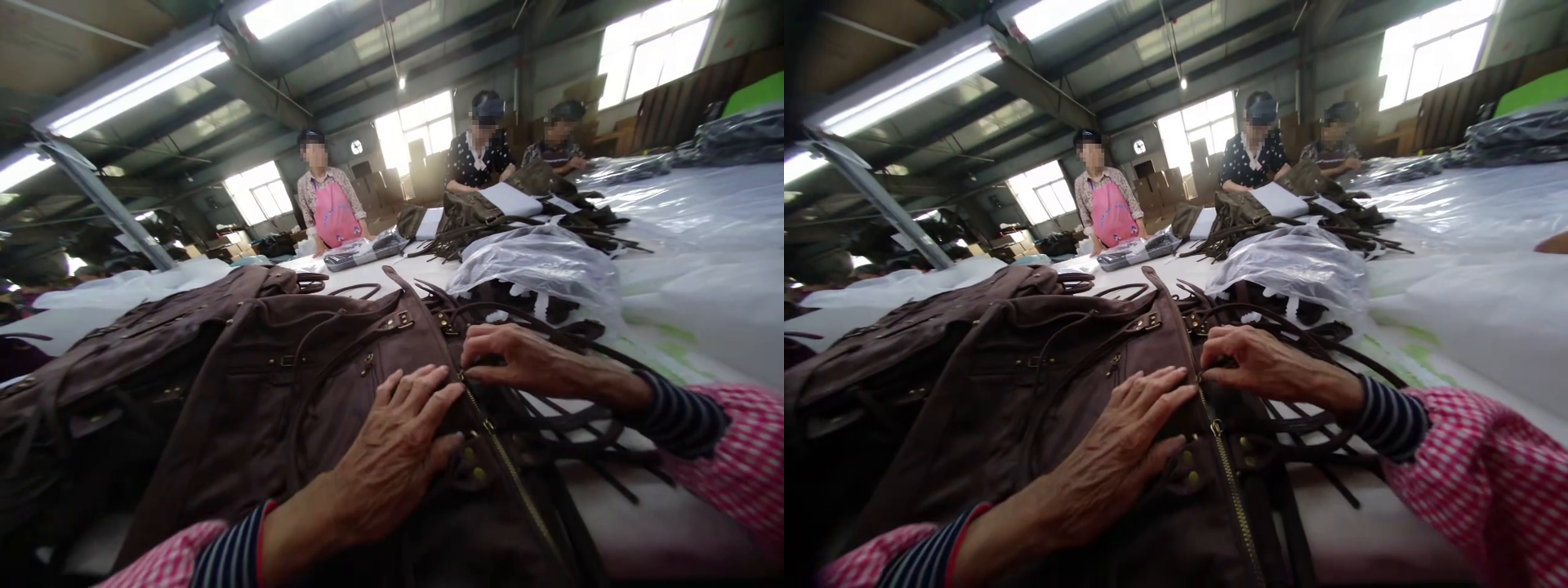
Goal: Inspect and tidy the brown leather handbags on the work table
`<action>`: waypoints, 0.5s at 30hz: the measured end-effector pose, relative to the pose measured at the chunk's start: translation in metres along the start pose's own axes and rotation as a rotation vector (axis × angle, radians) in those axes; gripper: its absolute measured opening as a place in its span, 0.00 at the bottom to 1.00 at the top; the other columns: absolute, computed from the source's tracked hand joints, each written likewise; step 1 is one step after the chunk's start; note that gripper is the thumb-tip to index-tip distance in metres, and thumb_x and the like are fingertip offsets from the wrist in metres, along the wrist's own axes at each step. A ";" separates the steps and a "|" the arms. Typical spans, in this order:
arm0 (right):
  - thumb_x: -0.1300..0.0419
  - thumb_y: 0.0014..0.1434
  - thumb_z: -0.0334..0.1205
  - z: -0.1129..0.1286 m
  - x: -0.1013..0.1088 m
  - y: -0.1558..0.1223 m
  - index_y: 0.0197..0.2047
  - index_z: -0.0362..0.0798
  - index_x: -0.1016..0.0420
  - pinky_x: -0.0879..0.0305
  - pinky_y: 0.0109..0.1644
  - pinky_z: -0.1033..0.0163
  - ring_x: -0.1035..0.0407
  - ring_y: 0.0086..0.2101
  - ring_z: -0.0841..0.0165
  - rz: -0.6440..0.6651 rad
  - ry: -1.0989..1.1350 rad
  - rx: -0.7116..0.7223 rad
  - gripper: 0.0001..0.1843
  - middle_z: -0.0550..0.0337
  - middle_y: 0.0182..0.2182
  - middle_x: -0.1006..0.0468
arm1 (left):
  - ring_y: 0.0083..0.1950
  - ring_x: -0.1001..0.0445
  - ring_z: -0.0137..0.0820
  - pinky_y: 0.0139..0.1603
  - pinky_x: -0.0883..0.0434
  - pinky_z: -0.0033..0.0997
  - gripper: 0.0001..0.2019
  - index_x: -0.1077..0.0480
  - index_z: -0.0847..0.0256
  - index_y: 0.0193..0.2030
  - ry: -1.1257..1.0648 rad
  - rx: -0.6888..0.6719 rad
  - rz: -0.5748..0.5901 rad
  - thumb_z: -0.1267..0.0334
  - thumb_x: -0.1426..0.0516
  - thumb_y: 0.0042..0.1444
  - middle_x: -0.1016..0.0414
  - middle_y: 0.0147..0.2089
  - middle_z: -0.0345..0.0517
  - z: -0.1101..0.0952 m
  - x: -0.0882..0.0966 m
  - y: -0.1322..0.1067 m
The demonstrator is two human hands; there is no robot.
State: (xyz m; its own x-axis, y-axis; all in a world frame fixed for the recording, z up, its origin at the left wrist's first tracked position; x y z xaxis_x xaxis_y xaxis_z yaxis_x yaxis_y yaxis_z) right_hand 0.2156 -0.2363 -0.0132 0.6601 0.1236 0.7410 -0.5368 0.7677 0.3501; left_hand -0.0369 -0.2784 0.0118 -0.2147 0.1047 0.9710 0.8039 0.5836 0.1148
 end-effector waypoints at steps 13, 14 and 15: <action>0.40 0.67 0.53 0.019 -0.024 -0.057 0.34 0.49 0.24 0.40 0.33 0.65 0.33 0.30 0.69 0.182 0.198 -0.271 0.17 0.63 0.29 0.25 | 0.74 0.39 0.45 0.77 0.53 0.61 0.40 0.49 0.45 0.75 -0.187 -0.040 0.049 0.47 0.38 0.61 0.32 0.70 0.50 -0.022 -0.004 -0.032; 0.40 0.67 0.53 0.016 -0.022 -0.056 0.34 0.49 0.25 0.40 0.33 0.65 0.33 0.30 0.69 0.199 0.180 -0.261 0.16 0.63 0.30 0.25 | 0.74 0.39 0.46 0.77 0.54 0.63 0.40 0.50 0.44 0.75 -0.191 -0.052 0.061 0.48 0.37 0.61 0.31 0.70 0.49 -0.018 -0.009 -0.033; 0.40 0.67 0.52 0.013 -0.019 -0.055 0.35 0.50 0.26 0.40 0.33 0.65 0.33 0.31 0.69 0.201 0.142 -0.227 0.16 0.63 0.30 0.24 | 0.74 0.40 0.46 0.77 0.55 0.65 0.39 0.51 0.44 0.75 -0.198 -0.065 0.076 0.48 0.38 0.61 0.31 0.70 0.48 -0.014 -0.014 -0.032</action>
State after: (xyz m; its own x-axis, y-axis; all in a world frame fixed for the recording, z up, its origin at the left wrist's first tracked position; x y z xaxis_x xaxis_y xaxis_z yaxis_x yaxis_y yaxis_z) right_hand 0.2252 -0.2891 -0.0389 0.6284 0.3610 0.6891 -0.5436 0.8374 0.0570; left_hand -0.0520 -0.3103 -0.0025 -0.2517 0.3065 0.9180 0.8548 0.5151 0.0624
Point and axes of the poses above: each hand's wrist, its own y-axis towards the middle knuckle, its own x-axis out of the back of the hand, z = x × y, the point moved 1 cm from there along y, towards the middle knuckle
